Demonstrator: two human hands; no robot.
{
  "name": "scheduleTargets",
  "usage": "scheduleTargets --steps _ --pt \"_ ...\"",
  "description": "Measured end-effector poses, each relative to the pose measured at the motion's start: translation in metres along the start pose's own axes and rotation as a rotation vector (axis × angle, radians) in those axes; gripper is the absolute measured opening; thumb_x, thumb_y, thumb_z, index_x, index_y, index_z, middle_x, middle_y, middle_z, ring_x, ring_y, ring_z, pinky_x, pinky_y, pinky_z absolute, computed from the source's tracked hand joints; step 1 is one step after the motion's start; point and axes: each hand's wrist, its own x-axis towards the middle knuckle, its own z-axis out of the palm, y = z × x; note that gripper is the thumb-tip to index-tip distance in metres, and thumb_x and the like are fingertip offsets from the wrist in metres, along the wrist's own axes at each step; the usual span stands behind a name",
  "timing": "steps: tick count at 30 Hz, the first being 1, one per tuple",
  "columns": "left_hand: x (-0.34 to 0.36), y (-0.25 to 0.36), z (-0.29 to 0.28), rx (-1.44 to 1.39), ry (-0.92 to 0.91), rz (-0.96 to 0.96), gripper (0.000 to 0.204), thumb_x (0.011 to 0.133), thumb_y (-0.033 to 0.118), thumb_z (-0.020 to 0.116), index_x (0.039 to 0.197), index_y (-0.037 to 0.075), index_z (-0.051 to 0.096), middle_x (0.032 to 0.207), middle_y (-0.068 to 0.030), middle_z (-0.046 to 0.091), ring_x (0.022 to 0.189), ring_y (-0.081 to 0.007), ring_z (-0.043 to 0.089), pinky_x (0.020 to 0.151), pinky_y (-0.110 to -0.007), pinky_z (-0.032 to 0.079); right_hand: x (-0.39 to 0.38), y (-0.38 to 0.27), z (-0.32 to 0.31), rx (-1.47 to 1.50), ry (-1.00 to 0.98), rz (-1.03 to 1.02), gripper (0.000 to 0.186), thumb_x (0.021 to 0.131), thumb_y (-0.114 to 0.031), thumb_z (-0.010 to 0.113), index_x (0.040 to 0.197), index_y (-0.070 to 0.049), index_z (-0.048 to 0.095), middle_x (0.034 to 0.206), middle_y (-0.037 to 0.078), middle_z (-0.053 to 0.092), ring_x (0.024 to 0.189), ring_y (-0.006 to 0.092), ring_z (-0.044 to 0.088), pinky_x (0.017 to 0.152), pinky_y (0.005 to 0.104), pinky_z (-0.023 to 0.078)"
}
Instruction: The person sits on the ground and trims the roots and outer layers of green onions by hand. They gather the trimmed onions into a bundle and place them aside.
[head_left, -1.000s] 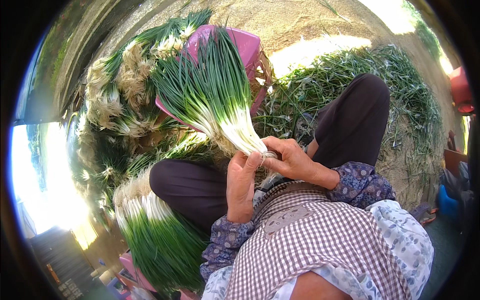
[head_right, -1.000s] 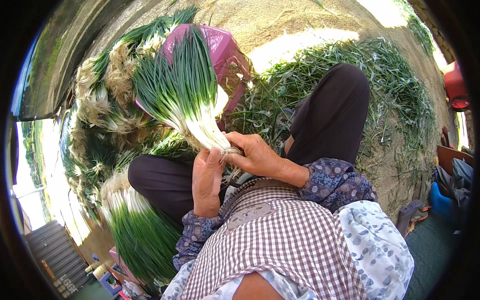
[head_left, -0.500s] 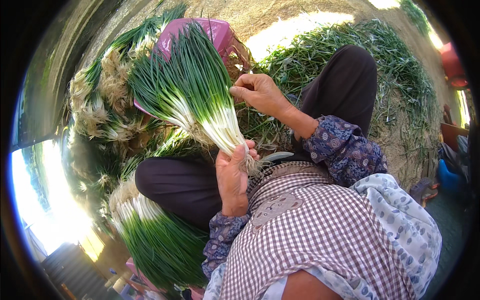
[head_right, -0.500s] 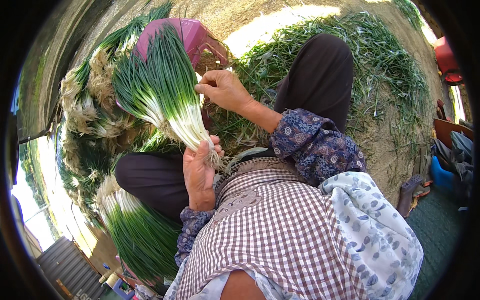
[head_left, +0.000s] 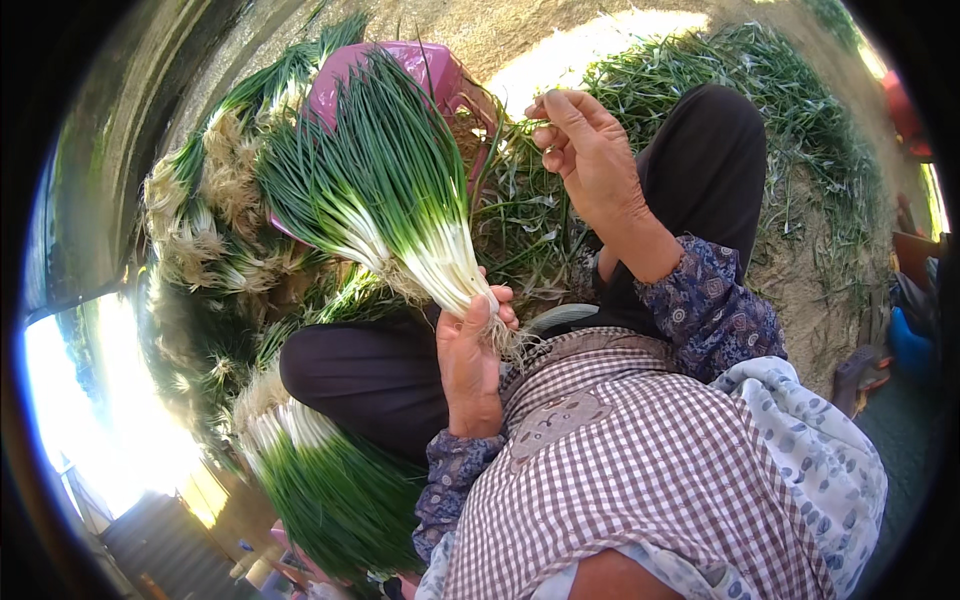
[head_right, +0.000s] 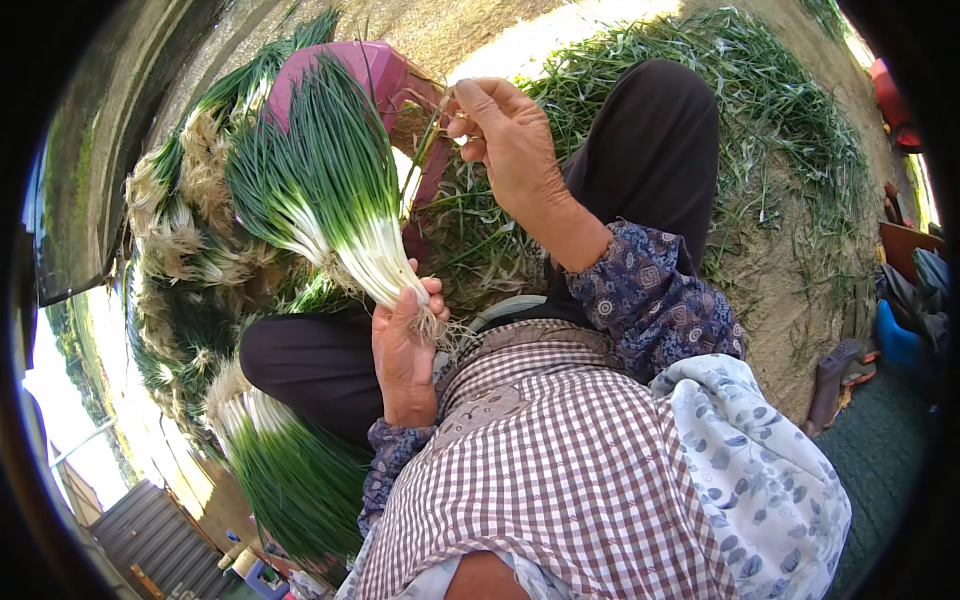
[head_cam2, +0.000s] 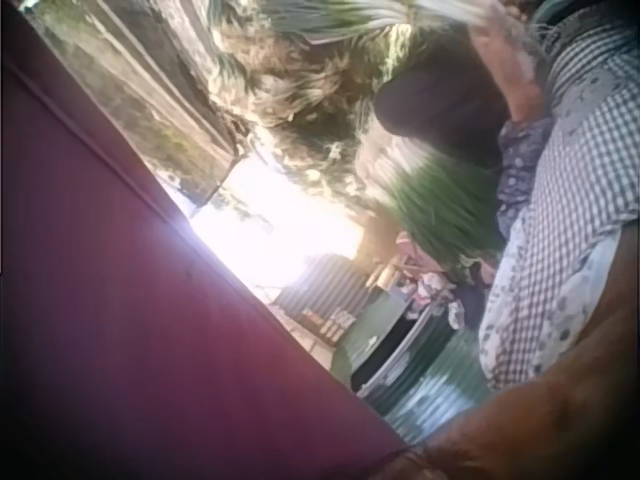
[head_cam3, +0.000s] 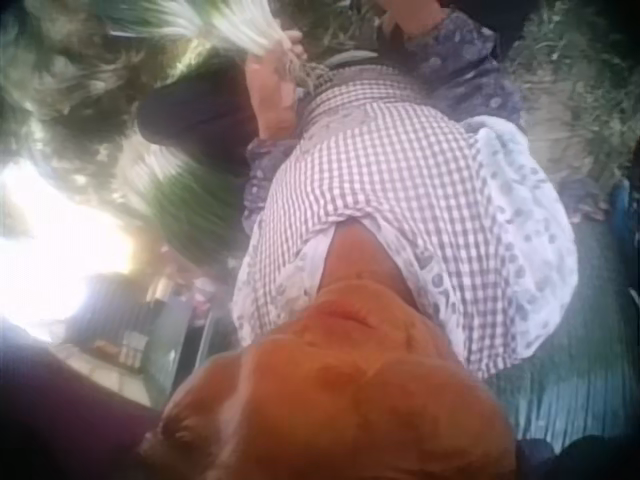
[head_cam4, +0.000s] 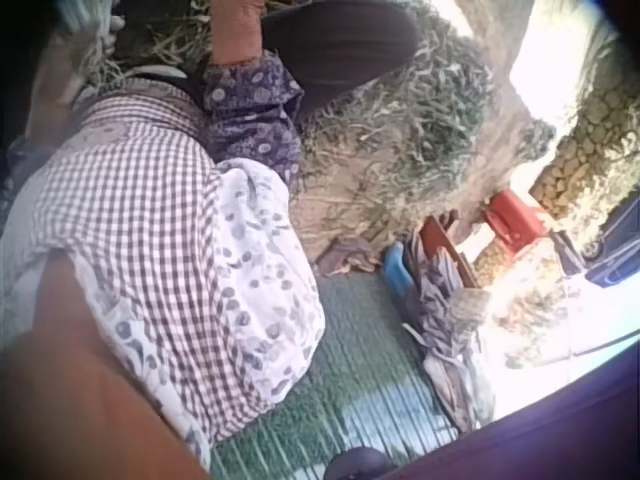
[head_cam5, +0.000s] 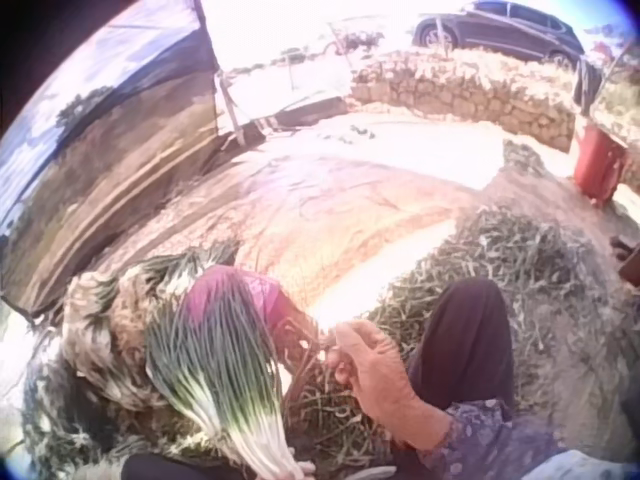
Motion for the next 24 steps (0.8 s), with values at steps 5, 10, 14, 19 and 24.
scheduleTargets --steps 5,10,14,19,24 --pt "-0.001 0.000 -0.009 -0.130 -0.067 -0.018 0.043 0.092 0.017 0.059 0.128 -0.001 0.044 0.096 -0.0140 0.061 0.075 -0.0164 0.054 0.066 -0.030 0.045 0.056 -0.043 -0.040 0.343 0.136 -0.200 0.015 0.096 -0.017 0.054 0.100 -0.004 0.058 0.097 0.009 0.065 0.087 0.0143 0.065 0.063 0.0193 0.052" --pt "0.002 0.002 -0.009 -0.262 -0.182 -0.024 0.041 0.096 0.022 0.052 0.128 -0.002 0.043 0.093 -0.0128 0.057 0.072 -0.0154 0.049 0.063 -0.029 0.042 0.045 -0.040 -0.039 -0.160 -0.015 -0.121 0.020 0.092 -0.022 0.059 0.099 -0.004 0.062 0.084 0.006 0.067 0.074 0.0111 0.065 0.055 0.0193 0.050" --pt "0.000 0.002 -0.012 -0.338 -0.193 -0.047 0.040 0.097 0.025 0.050 0.127 -0.001 0.044 0.090 -0.0124 0.058 0.070 -0.0150 0.050 0.061 -0.029 0.041 -0.016 0.011 -0.017 -0.562 -0.404 0.413 0.035 0.090 -0.029 0.064 0.110 0.000 0.060 0.078 0.002 0.063 0.065 0.0062 0.058 0.054 0.0194 0.046" --pt "0.000 0.002 -0.011 -0.337 -0.160 -0.069 0.037 0.098 0.025 0.046 0.123 -0.002 0.046 0.089 -0.0130 0.057 0.071 -0.0153 0.050 0.061 -0.029 0.041 -0.049 0.044 -0.003 -0.367 -0.758 0.538 0.022 0.089 -0.021 0.065 0.098 -0.001 0.063 0.072 -0.001 0.059 0.064 0.0048 0.053 0.053 0.0201 0.043" --pt "-0.001 0.003 -0.008 -0.235 -0.142 -0.037 0.038 0.099 0.025 0.045 0.125 -0.003 0.044 0.090 -0.0135 0.057 0.070 -0.0153 0.050 0.060 -0.028 0.042 -0.027 -0.008 -0.014 0.231 -0.511 0.279 0.014 0.094 -0.016 0.058 0.086 -0.004 0.061 0.071 -0.003 0.054 0.059 0.0025 0.046 0.051 0.0176 0.039"
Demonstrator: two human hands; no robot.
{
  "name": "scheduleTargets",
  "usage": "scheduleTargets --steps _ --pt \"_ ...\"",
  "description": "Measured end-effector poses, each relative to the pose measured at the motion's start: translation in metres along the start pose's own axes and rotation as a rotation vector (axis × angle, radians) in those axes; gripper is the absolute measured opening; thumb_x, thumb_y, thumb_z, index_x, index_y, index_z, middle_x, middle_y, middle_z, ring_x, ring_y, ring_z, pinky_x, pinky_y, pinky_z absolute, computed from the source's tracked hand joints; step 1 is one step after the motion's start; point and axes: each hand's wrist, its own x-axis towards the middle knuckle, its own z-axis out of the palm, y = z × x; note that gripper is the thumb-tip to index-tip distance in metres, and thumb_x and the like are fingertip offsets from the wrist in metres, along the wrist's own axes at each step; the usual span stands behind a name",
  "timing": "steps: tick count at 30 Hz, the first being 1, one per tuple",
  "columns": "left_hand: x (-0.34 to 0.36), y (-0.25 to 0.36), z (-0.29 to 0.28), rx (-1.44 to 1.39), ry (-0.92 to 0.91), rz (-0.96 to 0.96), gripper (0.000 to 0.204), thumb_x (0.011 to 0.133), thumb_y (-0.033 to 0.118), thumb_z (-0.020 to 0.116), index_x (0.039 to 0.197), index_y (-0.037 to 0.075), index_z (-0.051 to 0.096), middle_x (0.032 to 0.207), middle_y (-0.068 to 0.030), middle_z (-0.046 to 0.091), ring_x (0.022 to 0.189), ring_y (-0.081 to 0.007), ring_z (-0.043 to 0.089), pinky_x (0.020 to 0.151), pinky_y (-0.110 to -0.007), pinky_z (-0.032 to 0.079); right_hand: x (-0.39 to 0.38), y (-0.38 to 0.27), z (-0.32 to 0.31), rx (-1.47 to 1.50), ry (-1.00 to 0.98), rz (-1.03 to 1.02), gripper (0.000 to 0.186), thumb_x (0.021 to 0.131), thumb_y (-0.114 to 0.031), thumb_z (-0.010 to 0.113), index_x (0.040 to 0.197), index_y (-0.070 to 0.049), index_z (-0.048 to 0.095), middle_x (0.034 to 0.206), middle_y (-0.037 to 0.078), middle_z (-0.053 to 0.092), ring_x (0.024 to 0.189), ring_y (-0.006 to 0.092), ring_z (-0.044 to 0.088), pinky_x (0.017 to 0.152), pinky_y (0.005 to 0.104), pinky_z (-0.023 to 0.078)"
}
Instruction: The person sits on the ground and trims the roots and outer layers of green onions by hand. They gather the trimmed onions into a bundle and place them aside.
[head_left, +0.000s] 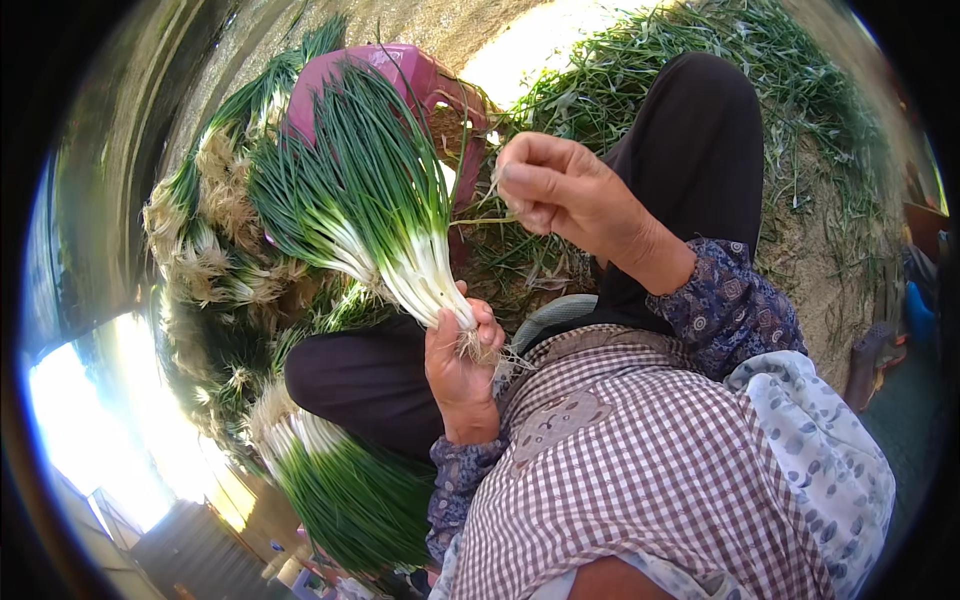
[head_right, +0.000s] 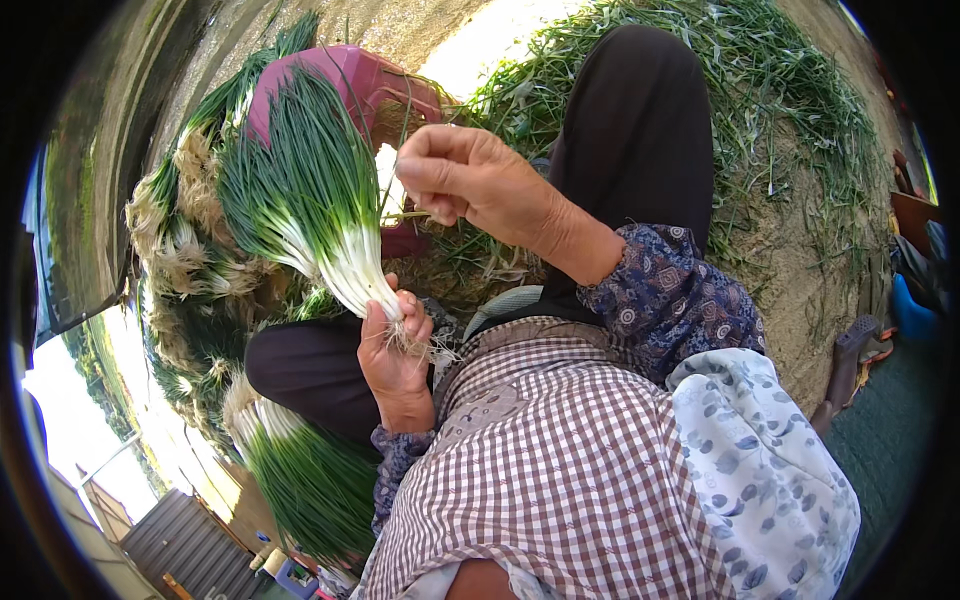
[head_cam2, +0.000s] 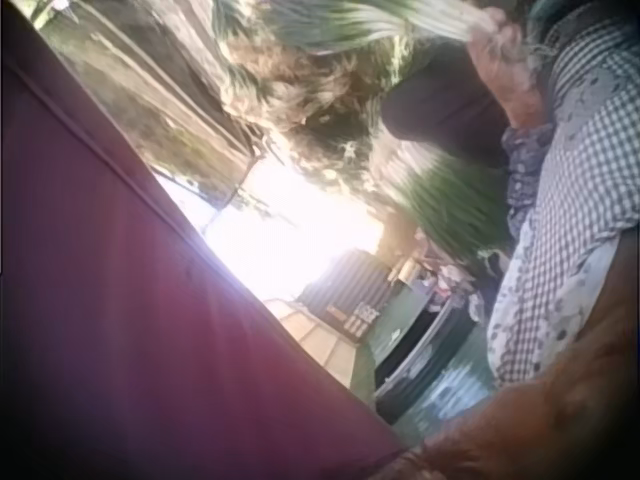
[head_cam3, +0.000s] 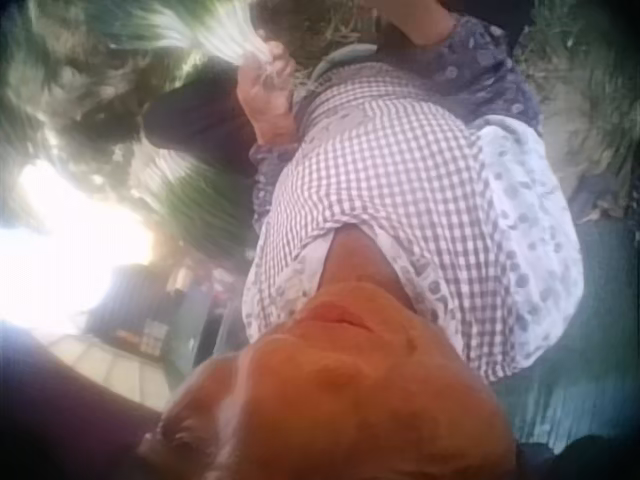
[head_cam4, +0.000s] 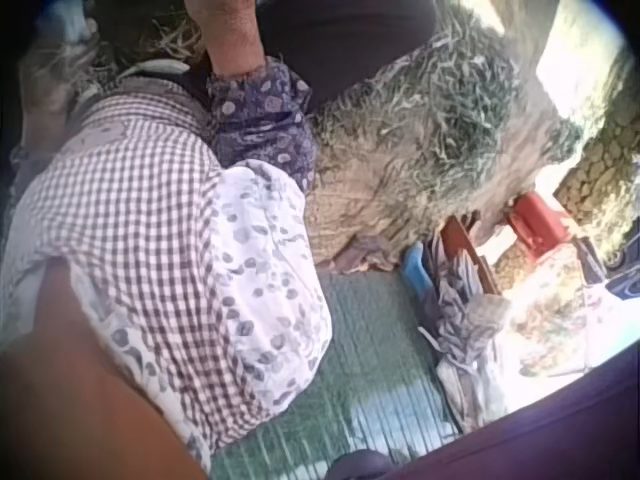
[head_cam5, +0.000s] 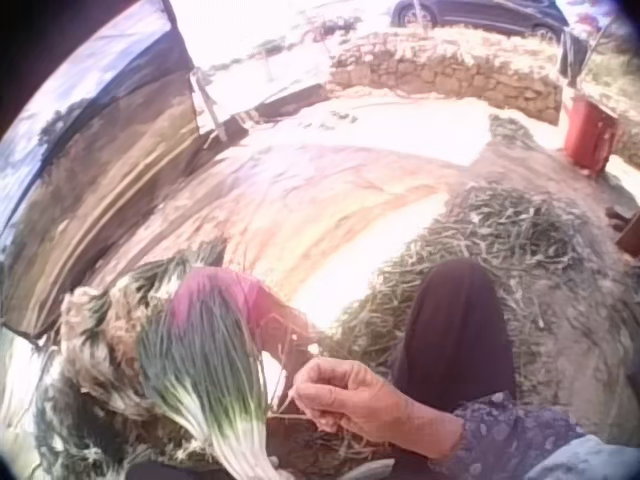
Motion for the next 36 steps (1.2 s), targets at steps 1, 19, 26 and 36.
scheduleTargets --steps 1,19,26,36 --pt "0.001 0.000 0.003 0.042 -0.011 0.014 0.038 0.099 0.025 0.044 0.125 -0.003 0.044 0.090 -0.0131 0.057 0.070 -0.0150 0.049 0.060 -0.028 0.041 0.006 -0.011 -0.008 0.128 0.027 -0.112 0.014 0.095 -0.016 0.057 0.089 -0.004 0.062 0.071 -0.003 0.053 0.058 0.0032 0.045 0.052 0.0185 0.039" --pt "0.012 -0.015 0.010 0.179 0.153 0.010 0.045 0.089 0.014 0.063 0.125 -0.002 0.043 0.092 -0.0138 0.061 0.070 -0.0160 0.056 0.057 -0.026 0.045 0.011 0.000 0.007 0.103 0.017 0.154 0.016 0.093 -0.018 0.059 0.088 -0.003 0.062 0.063 -0.004 0.049 0.048 0.0014 0.038 0.041 0.0165 0.030" --pt "0.013 -0.008 0.012 0.119 0.077 0.011 0.040 0.094 0.023 0.056 0.123 -0.003 0.044 0.095 -0.0175 0.062 0.066 -0.0165 0.057 0.052 -0.025 0.045 0.019 -0.082 -0.023 -0.146 0.445 -0.338 0.036 0.097 -0.025 0.052 0.121 0.001 0.049 0.106 0.012 0.058 0.082 0.0136 0.061 0.061 0.0179 0.049" --pt "-0.007 0.003 0.056 0.447 0.170 0.276 0.033 0.093 0.022 0.058 0.118 0.000 0.051 0.102 -0.0153 0.065 0.073 -0.0139 0.060 0.055 -0.022 0.045 0.030 0.034 0.029 -0.609 0.196 0.146 0.051 0.080 -0.039 0.073 0.103 0.005 0.061 0.077 0.005 0.062 0.064 0.0097 0.057 0.053 0.0219 0.046"
